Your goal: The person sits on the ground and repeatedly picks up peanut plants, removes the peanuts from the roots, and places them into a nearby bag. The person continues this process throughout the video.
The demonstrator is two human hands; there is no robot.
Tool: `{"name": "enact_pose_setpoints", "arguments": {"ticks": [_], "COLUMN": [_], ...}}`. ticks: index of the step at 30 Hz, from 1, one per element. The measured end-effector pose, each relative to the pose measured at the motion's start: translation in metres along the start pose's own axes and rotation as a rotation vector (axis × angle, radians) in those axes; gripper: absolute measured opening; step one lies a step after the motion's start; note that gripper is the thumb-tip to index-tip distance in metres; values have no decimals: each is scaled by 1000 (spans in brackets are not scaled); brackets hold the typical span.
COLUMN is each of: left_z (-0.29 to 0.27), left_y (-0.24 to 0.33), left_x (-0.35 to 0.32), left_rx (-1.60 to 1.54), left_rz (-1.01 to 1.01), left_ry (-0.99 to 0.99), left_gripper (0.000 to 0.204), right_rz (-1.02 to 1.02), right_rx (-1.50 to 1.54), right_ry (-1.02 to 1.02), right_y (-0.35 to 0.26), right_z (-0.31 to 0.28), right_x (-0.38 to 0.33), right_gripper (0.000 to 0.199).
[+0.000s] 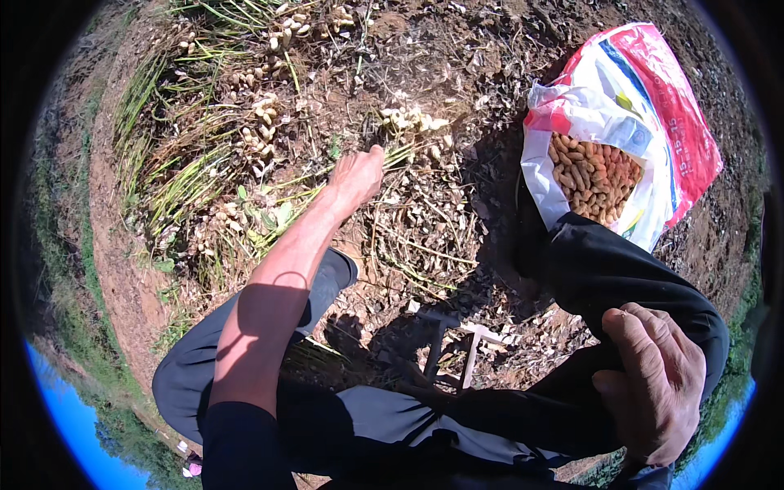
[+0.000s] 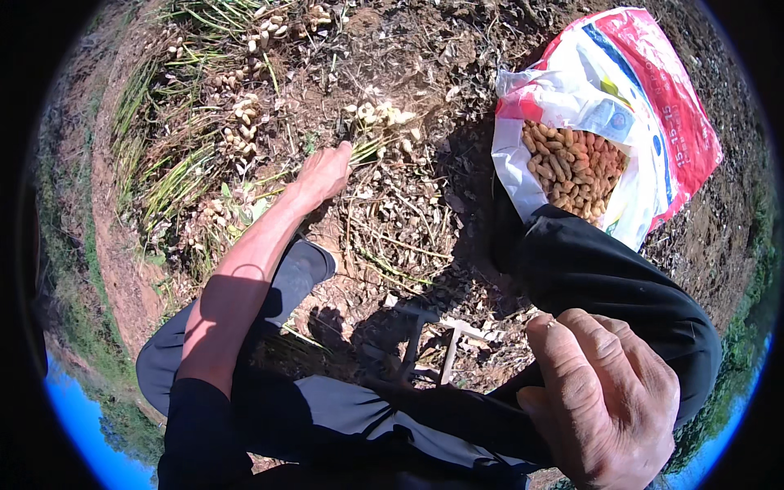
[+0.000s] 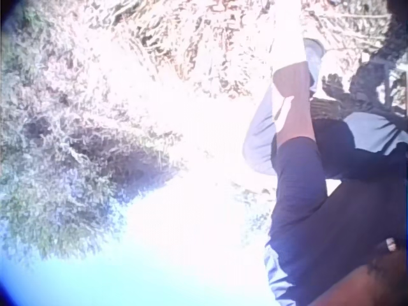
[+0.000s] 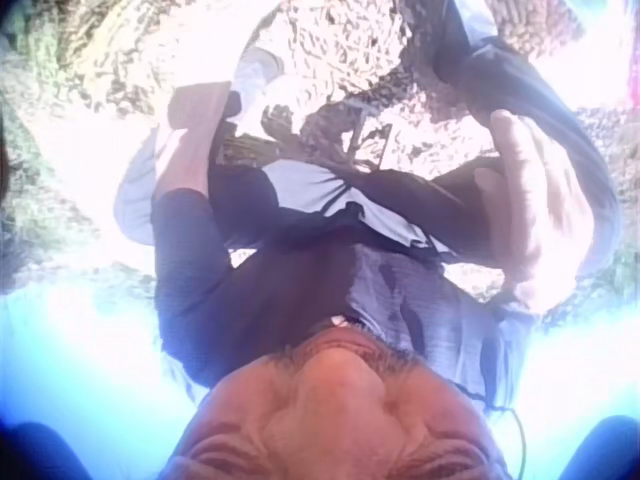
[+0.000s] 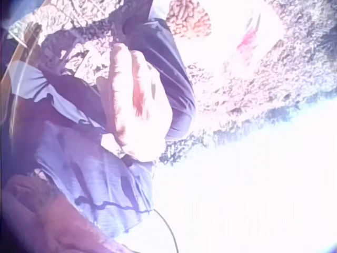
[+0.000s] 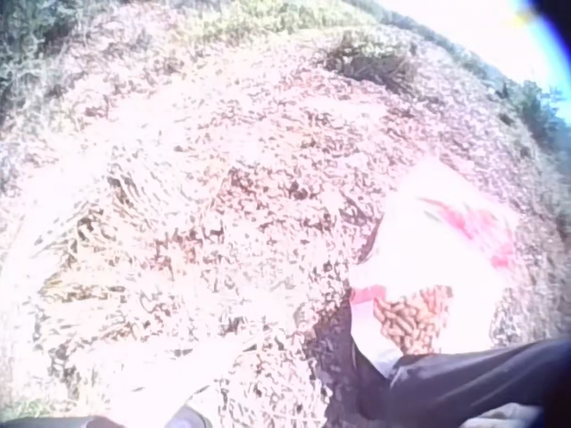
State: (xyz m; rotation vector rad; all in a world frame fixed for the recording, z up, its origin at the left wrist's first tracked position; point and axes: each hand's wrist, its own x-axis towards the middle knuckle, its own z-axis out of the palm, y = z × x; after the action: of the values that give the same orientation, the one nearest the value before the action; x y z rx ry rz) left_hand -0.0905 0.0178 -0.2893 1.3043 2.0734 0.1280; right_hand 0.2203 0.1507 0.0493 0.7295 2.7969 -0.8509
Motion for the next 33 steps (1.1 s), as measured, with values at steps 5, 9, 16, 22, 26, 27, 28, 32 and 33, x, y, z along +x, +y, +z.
{"name": "enact_pose_setpoints", "arguments": {"ticks": [5, 9, 16, 22, 26, 27, 28, 32, 33], "left_z": [21, 12, -12, -90, -158, -171, -186, -207, -205], "left_y": [3, -3, 1, 34, 81, 94, 105, 129, 132], "left_x": [-14, -13, -34, -51, -100, -103, -125, -181, -187], "left_rx": [180, 155, 219, 442, 689, 668, 717, 711, 683], "left_rz": [235, -64, 54, 476, 457, 589, 599, 713, 720], "left_ry": [567, -122, -66, 158, 48, 71, 99, 220, 255], "left_gripper": [11, 10, 6, 9, 7, 6, 2, 5, 5], "right_rz": [66, 80, 97, 36, -95, -108, -161, -264, -269], "right_rx": [42, -6, 27, 58, 16, -6, -1, 259, 246], "right_ry": [79, 70, 106, 177, 115, 141, 157, -5, -32], "right_y": [0, 1, -3, -4, -3, -2, -9, -18, -20], "right_z": [-3, 1, 3, 10, 17, 14, 15, 40, 49], "right_x": [-4, 1, -4, -5, 2, 3, 7, 26, 25], "right_gripper": [49, 46, 41, 34, 64, 68, 73, 95, 99]}}
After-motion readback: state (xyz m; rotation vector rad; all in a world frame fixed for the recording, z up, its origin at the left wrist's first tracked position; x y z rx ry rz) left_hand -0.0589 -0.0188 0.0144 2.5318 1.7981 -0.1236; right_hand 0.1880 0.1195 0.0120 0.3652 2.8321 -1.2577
